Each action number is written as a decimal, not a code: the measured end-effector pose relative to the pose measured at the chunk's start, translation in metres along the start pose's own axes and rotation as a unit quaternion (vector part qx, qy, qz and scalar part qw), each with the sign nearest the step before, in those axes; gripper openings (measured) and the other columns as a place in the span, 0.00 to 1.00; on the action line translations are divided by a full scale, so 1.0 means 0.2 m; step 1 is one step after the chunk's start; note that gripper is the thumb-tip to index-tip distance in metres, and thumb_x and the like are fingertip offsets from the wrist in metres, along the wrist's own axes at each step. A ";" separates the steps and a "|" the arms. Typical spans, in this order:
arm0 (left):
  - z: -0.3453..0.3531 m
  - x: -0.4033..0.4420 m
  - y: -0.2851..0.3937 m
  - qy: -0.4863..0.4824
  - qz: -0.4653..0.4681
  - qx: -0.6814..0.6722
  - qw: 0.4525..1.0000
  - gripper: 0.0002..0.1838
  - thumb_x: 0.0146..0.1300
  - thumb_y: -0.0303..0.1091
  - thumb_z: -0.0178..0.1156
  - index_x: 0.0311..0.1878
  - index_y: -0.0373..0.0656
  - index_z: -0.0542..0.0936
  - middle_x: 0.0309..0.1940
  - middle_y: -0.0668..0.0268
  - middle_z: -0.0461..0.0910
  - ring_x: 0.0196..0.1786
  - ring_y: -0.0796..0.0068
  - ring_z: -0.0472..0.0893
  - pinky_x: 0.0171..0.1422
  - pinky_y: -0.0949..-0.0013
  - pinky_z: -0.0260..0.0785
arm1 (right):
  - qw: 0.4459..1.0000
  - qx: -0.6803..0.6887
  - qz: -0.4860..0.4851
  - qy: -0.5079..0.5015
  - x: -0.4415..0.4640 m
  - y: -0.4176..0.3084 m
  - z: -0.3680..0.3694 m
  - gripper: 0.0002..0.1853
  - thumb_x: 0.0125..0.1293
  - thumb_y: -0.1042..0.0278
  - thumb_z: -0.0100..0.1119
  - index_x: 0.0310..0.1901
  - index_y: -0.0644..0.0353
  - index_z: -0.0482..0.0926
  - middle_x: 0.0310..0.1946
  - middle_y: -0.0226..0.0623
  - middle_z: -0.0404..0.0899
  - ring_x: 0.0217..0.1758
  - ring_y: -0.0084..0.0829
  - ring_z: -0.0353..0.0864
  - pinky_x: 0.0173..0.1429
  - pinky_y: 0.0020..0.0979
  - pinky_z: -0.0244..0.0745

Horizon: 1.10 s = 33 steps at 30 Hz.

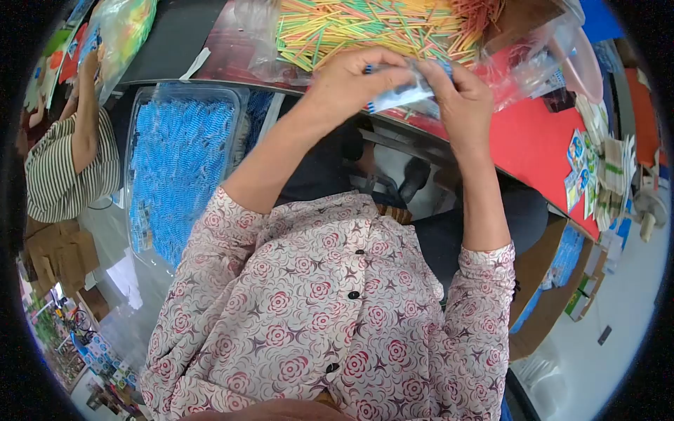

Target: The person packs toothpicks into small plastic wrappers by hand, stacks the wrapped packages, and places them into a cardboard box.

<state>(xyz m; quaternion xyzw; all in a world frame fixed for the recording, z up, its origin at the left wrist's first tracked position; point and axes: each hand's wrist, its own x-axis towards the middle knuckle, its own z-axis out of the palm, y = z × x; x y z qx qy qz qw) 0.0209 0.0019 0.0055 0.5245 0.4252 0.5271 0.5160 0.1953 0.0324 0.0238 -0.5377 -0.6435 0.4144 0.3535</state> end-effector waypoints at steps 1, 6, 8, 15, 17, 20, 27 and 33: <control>-0.04 0.00 0.01 0.001 0.000 -0.001 1.000 0.08 0.58 0.32 0.62 0.39 0.40 0.82 0.27 0.69 0.79 0.30 0.84 0.76 0.30 0.76 0.68 | 0.998 -0.066 -0.009 -0.006 0.03 -0.05 0.04 0.11 0.64 0.65 0.58 0.40 0.66 0.81 0.29 0.25 0.78 0.31 0.17 0.73 0.38 0.19 0.68; -0.37 0.03 0.03 0.164 0.050 0.090 0.981 0.09 0.59 0.33 0.62 0.39 0.39 0.81 0.27 0.71 0.79 0.29 0.86 0.75 0.30 0.81 0.66 | 0.991 -0.034 -0.116 -0.057 0.26 -0.12 0.13 0.12 0.63 0.64 0.58 0.41 0.65 0.80 0.29 0.31 0.80 0.30 0.23 0.76 0.38 0.24 0.71; -0.45 -0.01 0.05 0.180 0.037 0.038 0.982 0.09 0.59 0.33 0.62 0.39 0.39 0.81 0.28 0.71 0.79 0.29 0.87 0.75 0.30 0.81 0.66 | 0.969 -0.159 -0.173 -0.072 0.35 -0.09 0.13 0.13 0.62 0.64 0.59 0.42 0.65 0.80 0.31 0.33 0.80 0.32 0.28 0.77 0.40 0.27 0.71; -0.45 -0.02 -0.01 0.190 0.024 -0.091 0.977 0.08 0.61 0.33 0.61 0.37 0.37 0.81 0.29 0.71 0.79 0.31 0.86 0.75 0.32 0.83 0.66 | 0.803 -0.459 -0.369 -0.090 0.47 0.05 0.15 0.15 0.55 0.65 0.60 0.45 0.60 0.78 0.42 0.43 0.77 0.45 0.44 0.77 0.50 0.38 0.72; -0.42 -0.01 -0.02 0.198 0.010 -0.105 0.975 0.08 0.61 0.33 0.62 0.37 0.37 0.80 0.30 0.71 0.79 0.31 0.86 0.75 0.33 0.83 0.66 | 0.803 -0.468 -0.355 -0.098 0.47 0.03 0.17 0.16 0.55 0.66 0.60 0.46 0.59 0.77 0.42 0.43 0.76 0.48 0.44 0.75 0.52 0.39 0.72; -0.42 0.00 -0.04 0.201 0.000 -0.112 0.973 0.08 0.61 0.32 0.62 0.37 0.36 0.80 0.30 0.70 0.79 0.32 0.86 0.76 0.34 0.82 0.67 | 0.799 -0.486 -0.337 -0.108 0.46 0.00 0.19 0.16 0.54 0.67 0.59 0.46 0.59 0.76 0.43 0.43 0.75 0.50 0.44 0.75 0.54 0.40 0.71; -0.41 0.02 -0.08 0.206 0.000 -0.127 0.970 0.08 0.61 0.32 0.61 0.37 0.36 0.80 0.31 0.70 0.80 0.32 0.85 0.76 0.36 0.80 0.68 | 0.771 -0.522 -0.349 -0.110 0.50 0.07 0.22 0.17 0.55 0.70 0.56 0.48 0.62 0.73 0.46 0.48 0.74 0.51 0.47 0.74 0.55 0.41 0.71; -0.42 0.02 -0.08 0.208 -0.016 -0.143 0.967 0.07 0.61 0.31 0.61 0.36 0.36 0.80 0.29 0.70 0.79 0.31 0.86 0.76 0.36 0.81 0.68 | 0.792 -0.481 -0.373 -0.051 0.54 0.18 0.24 0.17 0.56 0.70 0.55 0.48 0.65 0.70 0.46 0.54 0.74 0.51 0.50 0.74 0.55 0.43 0.70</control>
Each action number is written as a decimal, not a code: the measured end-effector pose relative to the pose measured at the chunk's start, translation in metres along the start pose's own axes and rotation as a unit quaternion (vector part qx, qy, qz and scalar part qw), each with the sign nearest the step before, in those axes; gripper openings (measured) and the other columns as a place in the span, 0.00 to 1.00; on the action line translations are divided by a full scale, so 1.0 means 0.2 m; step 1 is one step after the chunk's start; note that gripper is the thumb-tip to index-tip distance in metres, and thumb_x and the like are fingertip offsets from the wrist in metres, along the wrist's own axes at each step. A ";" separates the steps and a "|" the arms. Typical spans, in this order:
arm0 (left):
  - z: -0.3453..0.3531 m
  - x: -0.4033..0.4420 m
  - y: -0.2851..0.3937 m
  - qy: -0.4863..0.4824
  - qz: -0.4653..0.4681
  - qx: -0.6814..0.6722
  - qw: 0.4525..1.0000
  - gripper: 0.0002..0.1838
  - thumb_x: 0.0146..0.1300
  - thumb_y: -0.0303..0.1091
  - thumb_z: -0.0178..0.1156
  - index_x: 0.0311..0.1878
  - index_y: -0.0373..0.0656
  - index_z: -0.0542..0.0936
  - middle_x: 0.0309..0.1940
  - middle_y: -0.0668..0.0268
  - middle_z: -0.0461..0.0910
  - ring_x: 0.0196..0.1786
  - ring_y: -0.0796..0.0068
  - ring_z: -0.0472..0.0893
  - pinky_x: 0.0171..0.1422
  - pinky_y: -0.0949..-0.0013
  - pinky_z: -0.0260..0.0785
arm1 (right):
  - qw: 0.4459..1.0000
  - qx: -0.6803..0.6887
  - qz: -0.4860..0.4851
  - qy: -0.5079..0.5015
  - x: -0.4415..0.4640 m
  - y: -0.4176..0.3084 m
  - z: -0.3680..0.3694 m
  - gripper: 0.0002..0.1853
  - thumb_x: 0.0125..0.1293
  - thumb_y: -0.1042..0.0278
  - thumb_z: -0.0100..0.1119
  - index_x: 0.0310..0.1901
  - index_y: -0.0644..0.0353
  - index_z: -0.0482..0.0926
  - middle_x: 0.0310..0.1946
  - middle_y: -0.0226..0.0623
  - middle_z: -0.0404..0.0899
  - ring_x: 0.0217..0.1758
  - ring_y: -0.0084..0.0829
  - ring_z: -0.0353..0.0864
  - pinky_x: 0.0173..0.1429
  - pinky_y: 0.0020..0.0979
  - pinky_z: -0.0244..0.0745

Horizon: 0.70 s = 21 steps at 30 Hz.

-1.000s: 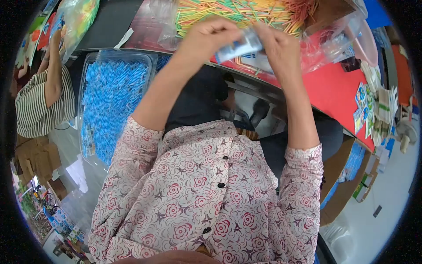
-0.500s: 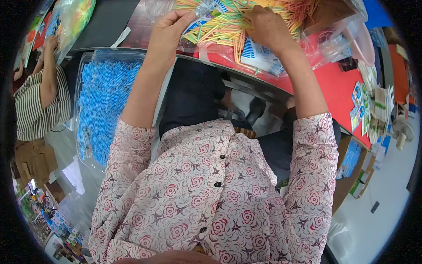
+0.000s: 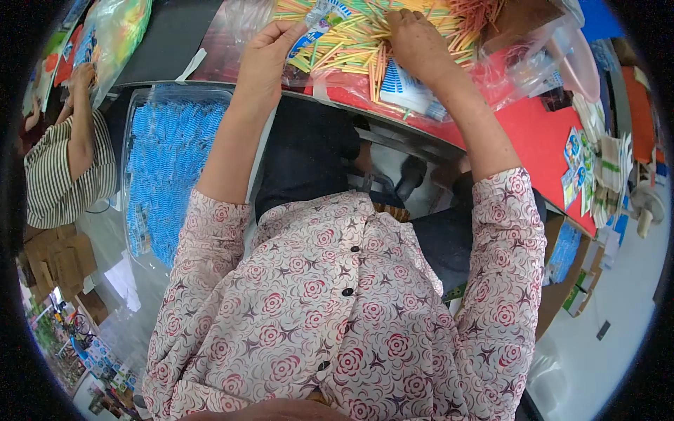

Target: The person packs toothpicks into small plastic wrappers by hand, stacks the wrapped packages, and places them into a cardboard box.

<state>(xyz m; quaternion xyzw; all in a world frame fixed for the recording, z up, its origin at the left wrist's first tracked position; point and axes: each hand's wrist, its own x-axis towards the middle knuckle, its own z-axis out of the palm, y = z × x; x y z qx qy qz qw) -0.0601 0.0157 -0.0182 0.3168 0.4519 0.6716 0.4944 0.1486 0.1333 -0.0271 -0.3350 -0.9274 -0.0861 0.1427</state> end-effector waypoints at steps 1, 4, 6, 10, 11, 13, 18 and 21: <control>0.00 0.00 0.00 0.000 -0.004 -0.001 1.000 0.07 0.61 0.31 0.61 0.36 0.36 0.80 0.29 0.70 0.79 0.31 0.86 0.76 0.36 0.81 0.68 | 1.000 0.012 -0.003 0.028 0.00 0.02 0.01 0.17 0.57 0.70 0.55 0.48 0.66 0.69 0.44 0.54 0.75 0.51 0.51 0.75 0.54 0.44 0.70; -0.01 0.00 0.00 0.005 -0.003 -0.005 1.000 0.07 0.61 0.31 0.61 0.36 0.36 0.80 0.28 0.70 0.79 0.31 0.86 0.75 0.35 0.81 0.68 | 0.997 0.040 0.061 -0.023 0.03 0.06 0.02 0.16 0.59 0.68 0.54 0.48 0.66 0.70 0.40 0.54 0.77 0.48 0.53 0.76 0.51 0.44 0.71; -0.01 0.00 0.00 0.008 -0.002 -0.006 1.000 0.07 0.61 0.31 0.61 0.36 0.36 0.80 0.28 0.71 0.79 0.30 0.86 0.75 0.35 0.81 0.68 | 0.993 0.053 0.092 -0.048 0.04 0.08 0.02 0.16 0.60 0.68 0.53 0.47 0.66 0.70 0.37 0.54 0.78 0.46 0.55 0.76 0.50 0.44 0.71; -0.02 0.00 0.02 0.012 -0.010 -0.012 1.000 0.07 0.61 0.31 0.61 0.36 0.37 0.80 0.28 0.71 0.79 0.30 0.87 0.75 0.33 0.81 0.67 | 0.976 0.160 0.149 -0.018 0.06 0.12 0.00 0.15 0.65 0.65 0.50 0.48 0.66 0.71 0.31 0.46 0.79 0.39 0.47 0.80 0.45 0.41 0.72; -0.02 0.00 0.02 0.016 -0.010 -0.017 1.000 0.07 0.62 0.31 0.61 0.36 0.37 0.80 0.28 0.71 0.79 0.29 0.87 0.75 0.33 0.81 0.67 | 0.954 0.231 0.186 -0.035 0.07 0.15 0.01 0.15 0.67 0.64 0.48 0.48 0.66 0.71 0.30 0.43 0.79 0.37 0.42 0.79 0.44 0.39 0.72; -0.01 -0.01 0.03 0.024 -0.011 -0.026 0.999 0.06 0.62 0.31 0.61 0.36 0.37 0.79 0.28 0.72 0.79 0.29 0.87 0.75 0.33 0.81 0.67 | 0.891 0.369 0.257 -0.068 0.09 0.17 0.00 0.15 0.70 0.63 0.45 0.49 0.66 0.72 0.30 0.38 0.78 0.34 0.33 0.78 0.42 0.35 0.73; 0.03 -0.01 0.02 0.036 0.002 -0.062 0.997 0.06 0.62 0.30 0.60 0.36 0.37 0.79 0.28 0.72 0.79 0.29 0.87 0.74 0.32 0.81 0.66 | 0.739 0.610 0.285 -0.018 0.07 0.17 -0.06 0.16 0.72 0.61 0.43 0.49 0.66 0.72 0.30 0.32 0.77 0.31 0.23 0.73 0.37 0.28 0.71; 0.06 0.00 -0.01 0.012 0.019 -0.066 0.998 0.06 0.63 0.30 0.59 0.37 0.38 0.78 0.30 0.71 0.79 0.30 0.86 0.76 0.34 0.81 0.69 | 0.623 0.706 0.330 0.072 0.08 0.11 -0.07 0.14 0.71 0.63 0.46 0.48 0.65 0.73 0.30 0.34 0.77 0.29 0.25 0.72 0.36 0.24 0.70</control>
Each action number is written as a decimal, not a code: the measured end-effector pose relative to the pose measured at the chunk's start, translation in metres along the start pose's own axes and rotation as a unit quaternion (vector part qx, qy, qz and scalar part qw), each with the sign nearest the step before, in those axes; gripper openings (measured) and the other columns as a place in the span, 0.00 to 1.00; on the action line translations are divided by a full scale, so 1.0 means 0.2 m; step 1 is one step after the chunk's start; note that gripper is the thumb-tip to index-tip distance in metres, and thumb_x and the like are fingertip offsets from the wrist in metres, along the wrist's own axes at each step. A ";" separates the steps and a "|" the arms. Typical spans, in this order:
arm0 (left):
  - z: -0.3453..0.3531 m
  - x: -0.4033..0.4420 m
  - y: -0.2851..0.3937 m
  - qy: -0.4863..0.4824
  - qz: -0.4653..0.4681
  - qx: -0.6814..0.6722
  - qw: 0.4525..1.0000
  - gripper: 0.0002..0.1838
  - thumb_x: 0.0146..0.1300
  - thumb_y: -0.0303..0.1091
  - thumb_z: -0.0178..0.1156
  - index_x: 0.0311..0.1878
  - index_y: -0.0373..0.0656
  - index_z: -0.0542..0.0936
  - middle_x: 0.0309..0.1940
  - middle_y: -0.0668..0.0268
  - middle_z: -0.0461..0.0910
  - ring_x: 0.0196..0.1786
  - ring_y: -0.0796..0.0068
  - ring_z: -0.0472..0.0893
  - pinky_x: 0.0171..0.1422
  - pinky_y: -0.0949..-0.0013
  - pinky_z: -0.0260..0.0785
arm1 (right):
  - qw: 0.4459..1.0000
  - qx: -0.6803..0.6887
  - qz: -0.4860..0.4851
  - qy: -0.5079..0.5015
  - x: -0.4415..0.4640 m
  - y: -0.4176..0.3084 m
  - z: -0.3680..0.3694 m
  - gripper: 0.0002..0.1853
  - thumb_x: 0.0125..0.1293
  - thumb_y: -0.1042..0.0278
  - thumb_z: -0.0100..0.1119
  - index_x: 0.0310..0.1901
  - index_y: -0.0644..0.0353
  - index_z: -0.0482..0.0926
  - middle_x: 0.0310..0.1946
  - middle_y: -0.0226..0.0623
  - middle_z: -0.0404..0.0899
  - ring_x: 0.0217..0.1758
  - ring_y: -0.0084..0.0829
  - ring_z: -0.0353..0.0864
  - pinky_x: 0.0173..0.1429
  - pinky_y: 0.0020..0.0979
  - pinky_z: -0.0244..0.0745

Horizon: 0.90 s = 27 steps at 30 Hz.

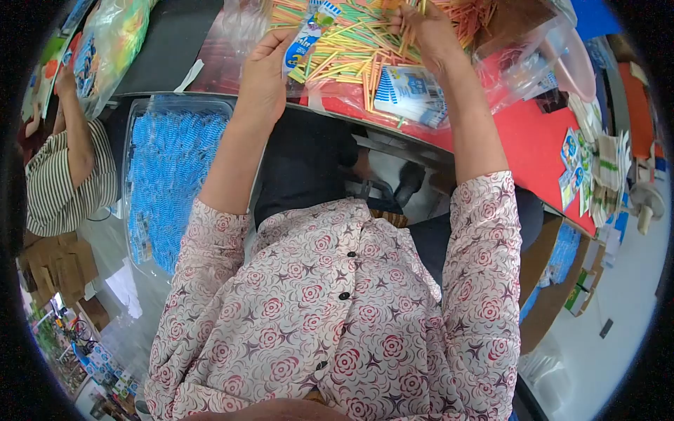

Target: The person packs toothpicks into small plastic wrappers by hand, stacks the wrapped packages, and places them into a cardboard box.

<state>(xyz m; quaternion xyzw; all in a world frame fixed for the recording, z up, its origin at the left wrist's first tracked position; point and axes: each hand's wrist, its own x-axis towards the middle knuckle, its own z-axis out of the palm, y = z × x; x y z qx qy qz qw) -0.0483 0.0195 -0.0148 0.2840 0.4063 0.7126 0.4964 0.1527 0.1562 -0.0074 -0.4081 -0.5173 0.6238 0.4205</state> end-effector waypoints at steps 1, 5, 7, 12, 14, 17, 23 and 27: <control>0.01 0.00 -0.01 0.000 0.000 0.000 1.000 0.06 0.63 0.30 0.59 0.37 0.38 0.78 0.30 0.71 0.79 0.30 0.86 0.76 0.34 0.81 0.69 | 1.000 0.000 0.000 0.001 0.00 0.00 0.00 0.14 0.71 0.63 0.46 0.48 0.65 0.73 0.30 0.34 0.77 0.29 0.25 0.72 0.36 0.24 0.70; 0.08 -0.03 0.00 -0.027 -0.040 -0.108 0.993 0.05 0.64 0.30 0.57 0.38 0.38 0.77 0.32 0.69 0.79 0.33 0.83 0.77 0.38 0.79 0.71 | 0.992 0.110 -0.017 -0.055 -0.03 0.00 0.02 0.12 0.69 0.66 0.51 0.48 0.63 0.73 0.30 0.31 0.77 0.32 0.23 0.73 0.39 0.23 0.71; 0.11 -0.04 0.00 -0.006 -0.054 -0.145 0.988 0.05 0.65 0.30 0.56 0.39 0.38 0.76 0.33 0.68 0.79 0.34 0.81 0.78 0.40 0.77 0.72 | 0.993 -0.042 -0.105 -0.016 -0.07 0.03 0.05 0.12 0.69 0.65 0.52 0.49 0.62 0.73 0.32 0.29 0.78 0.34 0.21 0.73 0.43 0.24 0.71; 0.11 -0.04 0.00 -0.010 -0.036 -0.155 0.987 0.04 0.65 0.29 0.56 0.38 0.39 0.77 0.35 0.67 0.79 0.36 0.80 0.78 0.42 0.76 0.72 | 0.912 -0.377 -0.165 0.006 -0.08 0.17 0.03 0.13 0.70 0.60 0.50 0.49 0.58 0.74 0.38 0.27 0.80 0.42 0.18 0.73 0.47 0.24 0.69; 0.09 -0.03 -0.03 -0.024 -0.018 -0.138 0.990 0.04 0.64 0.28 0.57 0.38 0.39 0.77 0.35 0.67 0.79 0.36 0.80 0.78 0.43 0.77 0.72 | 0.940 -0.303 -0.152 0.018 -0.07 0.13 0.02 0.14 0.70 0.59 0.49 0.48 0.59 0.74 0.40 0.29 0.80 0.44 0.20 0.74 0.49 0.25 0.68; 0.06 -0.03 -0.07 -0.056 0.013 -0.104 0.993 0.03 0.63 0.27 0.58 0.38 0.39 0.77 0.35 0.67 0.80 0.37 0.80 0.79 0.44 0.77 0.72 | 0.979 -0.153 -0.123 0.045 -0.09 0.02 0.01 0.15 0.71 0.58 0.47 0.48 0.60 0.74 0.44 0.34 0.80 0.48 0.22 0.74 0.52 0.26 0.67; 0.08 -0.05 -0.09 -0.085 -0.013 -0.116 0.990 0.04 0.60 0.23 0.61 0.37 0.38 0.77 0.34 0.68 0.80 0.37 0.80 0.78 0.45 0.78 0.71 | 0.978 0.122 -0.159 0.050 -0.13 -0.12 0.04 0.17 0.71 0.56 0.46 0.44 0.64 0.73 0.53 0.45 0.74 0.55 0.36 0.73 0.63 0.35 0.64; 0.10 -0.07 -0.09 -0.095 -0.014 -0.112 0.989 0.04 0.60 0.23 0.61 0.37 0.39 0.77 0.33 0.68 0.80 0.37 0.80 0.78 0.46 0.78 0.71 | 0.960 0.244 -0.131 0.042 -0.14 -0.15 0.05 0.17 0.70 0.55 0.46 0.43 0.63 0.70 0.52 0.47 0.73 0.56 0.42 0.72 0.66 0.40 0.64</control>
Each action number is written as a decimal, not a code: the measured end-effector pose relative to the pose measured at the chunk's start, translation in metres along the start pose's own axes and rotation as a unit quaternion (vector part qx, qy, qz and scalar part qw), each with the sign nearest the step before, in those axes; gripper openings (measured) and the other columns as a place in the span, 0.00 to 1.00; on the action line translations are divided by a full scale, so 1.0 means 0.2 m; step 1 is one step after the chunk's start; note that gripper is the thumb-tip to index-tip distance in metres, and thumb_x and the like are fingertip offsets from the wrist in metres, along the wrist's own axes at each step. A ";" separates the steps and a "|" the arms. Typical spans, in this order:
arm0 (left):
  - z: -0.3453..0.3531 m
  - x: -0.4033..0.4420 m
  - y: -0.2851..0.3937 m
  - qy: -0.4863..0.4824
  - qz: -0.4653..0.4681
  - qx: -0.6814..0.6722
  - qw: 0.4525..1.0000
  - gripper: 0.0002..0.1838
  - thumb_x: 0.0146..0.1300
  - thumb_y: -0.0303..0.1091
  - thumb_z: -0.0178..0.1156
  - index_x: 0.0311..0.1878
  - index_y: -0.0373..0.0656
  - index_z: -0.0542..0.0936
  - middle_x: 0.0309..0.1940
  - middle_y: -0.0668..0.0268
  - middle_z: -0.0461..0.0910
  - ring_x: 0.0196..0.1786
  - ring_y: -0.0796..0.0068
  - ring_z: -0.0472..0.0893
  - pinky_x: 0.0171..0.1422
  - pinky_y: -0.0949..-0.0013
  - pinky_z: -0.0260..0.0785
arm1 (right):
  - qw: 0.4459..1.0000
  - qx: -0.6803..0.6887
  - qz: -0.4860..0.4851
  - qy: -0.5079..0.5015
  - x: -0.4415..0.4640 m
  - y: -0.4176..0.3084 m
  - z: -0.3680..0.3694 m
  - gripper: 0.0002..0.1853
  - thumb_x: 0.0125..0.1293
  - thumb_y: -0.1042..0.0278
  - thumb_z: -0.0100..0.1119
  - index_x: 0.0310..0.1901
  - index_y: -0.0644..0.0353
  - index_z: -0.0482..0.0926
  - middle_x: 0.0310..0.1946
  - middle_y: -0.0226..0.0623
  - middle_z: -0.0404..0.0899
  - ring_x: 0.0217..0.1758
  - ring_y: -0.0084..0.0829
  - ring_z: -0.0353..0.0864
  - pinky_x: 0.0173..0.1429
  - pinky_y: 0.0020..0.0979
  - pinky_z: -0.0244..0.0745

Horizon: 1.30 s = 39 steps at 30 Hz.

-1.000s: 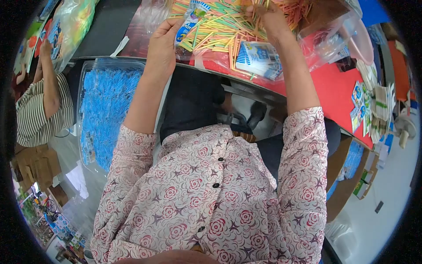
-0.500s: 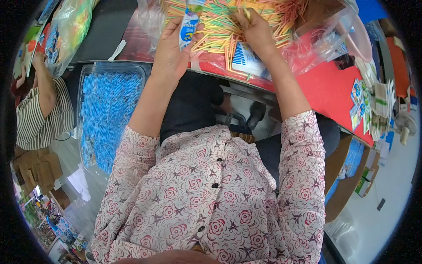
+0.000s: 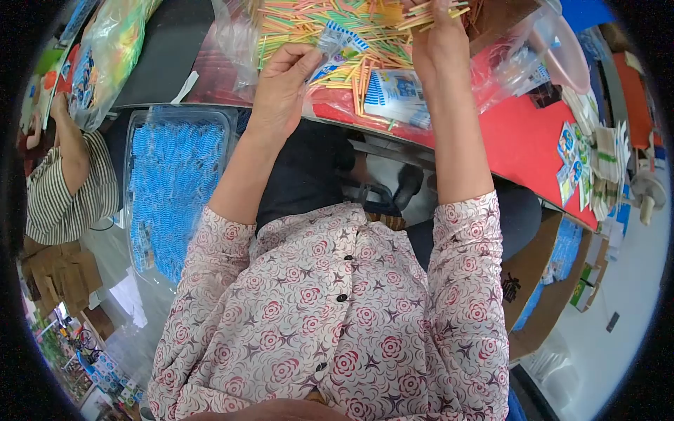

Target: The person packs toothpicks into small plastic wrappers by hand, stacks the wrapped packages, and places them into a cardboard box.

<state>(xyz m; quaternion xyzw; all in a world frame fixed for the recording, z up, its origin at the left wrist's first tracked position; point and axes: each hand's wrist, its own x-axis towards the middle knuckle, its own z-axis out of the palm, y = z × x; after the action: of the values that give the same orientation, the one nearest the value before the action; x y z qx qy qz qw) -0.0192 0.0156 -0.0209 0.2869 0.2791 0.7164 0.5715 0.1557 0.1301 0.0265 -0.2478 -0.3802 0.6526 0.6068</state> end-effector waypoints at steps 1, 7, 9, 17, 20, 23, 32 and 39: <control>0.00 0.00 0.00 -0.001 0.001 0.005 1.000 0.04 0.60 0.23 0.61 0.37 0.39 0.78 0.33 0.68 0.80 0.37 0.80 0.78 0.46 0.78 0.71 | 0.999 0.025 0.013 0.014 0.00 0.00 0.01 0.17 0.70 0.54 0.46 0.43 0.63 0.69 0.51 0.48 0.73 0.57 0.43 0.72 0.66 0.42 0.64; -0.01 -0.01 -0.03 -0.011 0.008 0.007 1.000 0.04 0.59 0.23 0.61 0.38 0.39 0.78 0.33 0.69 0.80 0.38 0.82 0.77 0.47 0.77 0.70 | 0.906 0.340 0.034 -0.250 -0.01 0.05 0.06 0.14 0.71 0.56 0.45 0.44 0.59 0.68 0.43 0.42 0.77 0.50 0.39 0.75 0.59 0.39 0.68; -0.02 -0.02 -0.03 -0.010 0.009 0.004 1.000 0.05 0.59 0.23 0.62 0.38 0.39 0.78 0.34 0.69 0.79 0.38 0.82 0.77 0.47 0.77 0.70 | 0.790 0.505 0.007 -0.346 -0.05 0.10 0.20 0.12 0.71 0.55 0.46 0.44 0.55 0.71 0.42 0.38 0.76 0.41 0.31 0.77 0.53 0.34 0.72; -0.01 -0.02 -0.05 -0.006 0.005 -0.009 1.000 0.06 0.58 0.23 0.62 0.38 0.40 0.78 0.35 0.70 0.79 0.37 0.83 0.76 0.47 0.78 0.70 | 0.973 -0.087 -0.180 -0.120 -0.27 -0.02 0.37 0.13 0.71 0.57 0.45 0.43 0.60 0.67 0.37 0.41 0.78 0.50 0.41 0.78 0.60 0.39 0.69; 0.00 -0.03 -0.04 -0.006 0.000 -0.018 1.000 0.06 0.58 0.23 0.62 0.38 0.40 0.78 0.35 0.70 0.79 0.37 0.83 0.76 0.47 0.78 0.70 | 0.976 -0.090 -0.164 -0.115 -0.30 -0.01 0.35 0.13 0.72 0.57 0.45 0.43 0.59 0.67 0.36 0.39 0.77 0.49 0.40 0.78 0.58 0.39 0.69; 0.01 -0.03 -0.04 -0.008 -0.004 -0.019 1.000 0.06 0.58 0.23 0.62 0.38 0.40 0.78 0.35 0.70 0.79 0.37 0.83 0.76 0.47 0.78 0.69 | 0.978 -0.086 -0.148 -0.117 -0.32 -0.01 0.34 0.12 0.72 0.57 0.45 0.43 0.59 0.68 0.36 0.38 0.77 0.48 0.40 0.79 0.57 0.38 0.70; 0.01 -0.04 -0.06 -0.032 -0.030 0.016 0.999 0.06 0.59 0.23 0.61 0.39 0.40 0.78 0.35 0.69 0.79 0.39 0.82 0.76 0.48 0.77 0.69 | 0.973 -0.071 -0.150 -0.161 -0.27 -0.04 0.28 0.13 0.72 0.56 0.43 0.44 0.57 0.68 0.35 0.37 0.76 0.46 0.40 0.80 0.54 0.39 0.72; 0.02 -0.04 -0.05 -0.032 -0.072 -0.027 0.997 0.05 0.61 0.25 0.60 0.40 0.40 0.78 0.36 0.69 0.79 0.40 0.81 0.76 0.48 0.76 0.69 | 0.947 -0.174 -0.190 -0.191 -0.33 -0.03 0.27 0.13 0.73 0.56 0.40 0.45 0.58 0.67 0.35 0.37 0.76 0.46 0.40 0.80 0.55 0.39 0.72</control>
<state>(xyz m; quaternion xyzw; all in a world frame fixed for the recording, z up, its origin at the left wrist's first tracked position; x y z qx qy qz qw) -0.0086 0.0101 -0.0266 0.2734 0.2607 0.6714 0.6375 0.1264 0.0543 0.0531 -0.1440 -0.6367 0.4841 0.5827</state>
